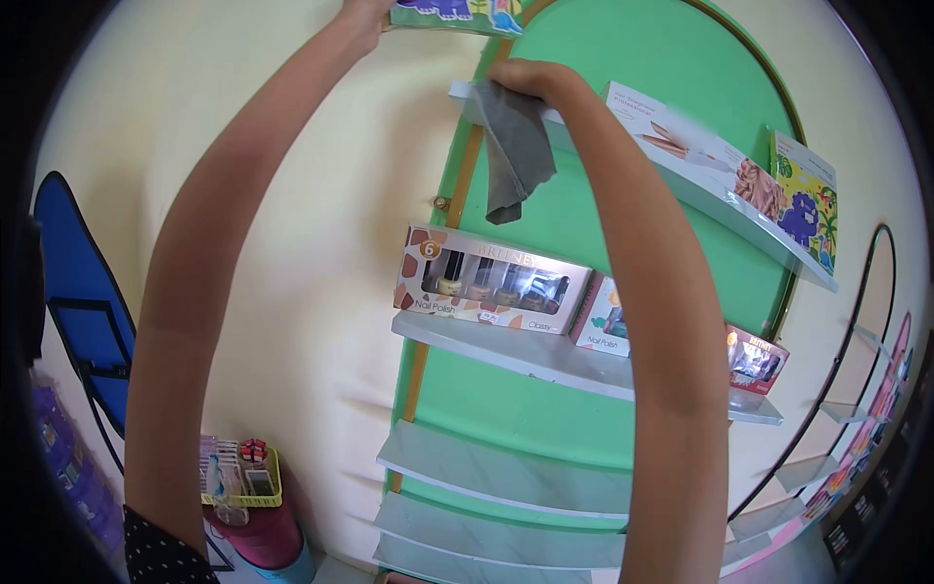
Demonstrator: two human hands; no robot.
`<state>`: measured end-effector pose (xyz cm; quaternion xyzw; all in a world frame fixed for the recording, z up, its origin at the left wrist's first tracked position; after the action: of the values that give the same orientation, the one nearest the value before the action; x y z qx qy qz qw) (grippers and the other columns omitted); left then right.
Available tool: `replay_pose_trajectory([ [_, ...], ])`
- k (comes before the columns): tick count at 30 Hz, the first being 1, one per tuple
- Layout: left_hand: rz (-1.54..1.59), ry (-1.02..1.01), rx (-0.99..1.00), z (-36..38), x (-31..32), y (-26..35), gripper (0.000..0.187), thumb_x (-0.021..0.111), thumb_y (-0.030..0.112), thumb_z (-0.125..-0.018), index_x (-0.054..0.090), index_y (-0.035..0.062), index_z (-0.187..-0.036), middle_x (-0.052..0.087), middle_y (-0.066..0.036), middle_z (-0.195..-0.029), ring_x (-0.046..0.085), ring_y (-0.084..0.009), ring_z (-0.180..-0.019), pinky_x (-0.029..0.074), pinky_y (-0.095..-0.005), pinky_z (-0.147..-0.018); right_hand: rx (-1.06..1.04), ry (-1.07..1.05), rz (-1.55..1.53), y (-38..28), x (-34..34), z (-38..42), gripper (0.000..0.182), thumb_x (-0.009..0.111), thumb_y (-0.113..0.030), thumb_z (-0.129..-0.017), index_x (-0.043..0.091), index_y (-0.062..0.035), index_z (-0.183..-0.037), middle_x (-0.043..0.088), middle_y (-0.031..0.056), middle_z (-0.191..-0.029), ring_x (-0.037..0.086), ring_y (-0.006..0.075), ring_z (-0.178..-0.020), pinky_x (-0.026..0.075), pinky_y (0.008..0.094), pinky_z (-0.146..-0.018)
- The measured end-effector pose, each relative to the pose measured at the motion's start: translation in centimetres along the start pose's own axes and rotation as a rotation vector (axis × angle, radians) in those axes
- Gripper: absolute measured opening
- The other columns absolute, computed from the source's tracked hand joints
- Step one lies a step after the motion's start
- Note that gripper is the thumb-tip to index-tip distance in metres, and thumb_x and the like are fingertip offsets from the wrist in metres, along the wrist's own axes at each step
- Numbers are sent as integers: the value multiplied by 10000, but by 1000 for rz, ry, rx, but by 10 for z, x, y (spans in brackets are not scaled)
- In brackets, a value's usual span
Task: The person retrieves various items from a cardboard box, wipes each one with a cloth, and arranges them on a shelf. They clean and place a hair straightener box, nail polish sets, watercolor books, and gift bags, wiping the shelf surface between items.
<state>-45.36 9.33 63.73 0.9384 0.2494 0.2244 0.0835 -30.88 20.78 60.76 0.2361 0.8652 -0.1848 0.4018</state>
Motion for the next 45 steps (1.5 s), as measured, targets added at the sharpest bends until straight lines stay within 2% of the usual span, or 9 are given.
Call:
replay_pose_trajectory([
  [4,-100,-9,33,-1,-10,5,407,581,-31,-673,417,-14,-1045,528,-145,-900,557,-215,-787,470,-297,-642,-86,65,16,-4,4,-11,355,357,-320,-793,536,-48,-933,526,75,-909,489,151,-770,375,305,-709],
  [6,-70,28,15,4,-16,2,391,580,-32,-674,426,-10,-1034,532,-143,-893,557,-213,-787,469,-297,-648,-365,165,82,-1,-11,-1,381,368,-350,-789,530,-68,-988,519,78,-933,490,161,-788,370,306,-745],
  [7,-38,69,1,4,-22,2,376,578,-33,-676,435,-5,-1022,536,-141,-887,558,-211,-787,469,-297,-654,-167,-1,134,2,-16,11,390,367,-346,-786,529,-68,-1006,519,76,-935,487,155,-790,371,296,-744],
  [10,-48,94,-23,5,-29,0,368,578,-36,-675,443,8,-1015,544,-132,-874,559,-211,-787,470,-302,-655,-64,118,125,20,-20,5,348,376,-307,-779,539,-65,-970,525,60,-899,482,129,-756,376,281,-702],
  [14,-109,92,57,-3,-28,-2,388,573,-36,-682,433,18,-1039,541,-132,-898,558,-216,-797,471,-302,-660,49,-83,50,4,-2,-7,272,403,-270,-759,561,-69,-851,531,45,-805,483,107,-715,374,267,-656],
  [22,34,1,-27,8,4,-6,376,564,-67,-654,444,5,-1003,542,-131,-899,558,-219,-763,478,-318,-637,-514,9,133,-25,-18,40,318,408,-201,-771,565,-23,-982,561,81,-868,506,135,-788,391,252,-728],
  [26,-182,-62,64,16,29,-20,372,608,53,-677,448,6,-1010,543,-104,-868,542,-235,-818,451,-342,-688,-678,515,123,-16,-42,119,302,465,-166,-750,543,33,-963,570,157,-868,542,186,-772,404,269,-737],
  [32,-133,-99,-117,44,48,-46,405,674,40,-596,477,-26,-944,535,-180,-952,570,-248,-815,495,-348,-665,-314,666,-158,32,-24,244,356,369,-46,-698,533,26,-1005,557,112,-864,505,141,-803,373,252,-755],
  [45,-74,-537,-332,38,85,-70,320,600,53,-709,454,-1,-988,576,-85,-882,590,-154,-743,492,-285,-666,-158,714,-259,66,-13,327,472,385,-137,-641,497,79,-1045,536,184,-1001,518,210,-924,349,300,-876],
])
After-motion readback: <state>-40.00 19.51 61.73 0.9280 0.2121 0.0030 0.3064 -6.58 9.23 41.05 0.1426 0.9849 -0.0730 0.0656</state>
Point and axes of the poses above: each hand's wrist, its own z-axis away from the middle knuckle, its own x-axis out of the palm, y = z × x, the point moved 6 cm from there along -z, towards the middle knuckle
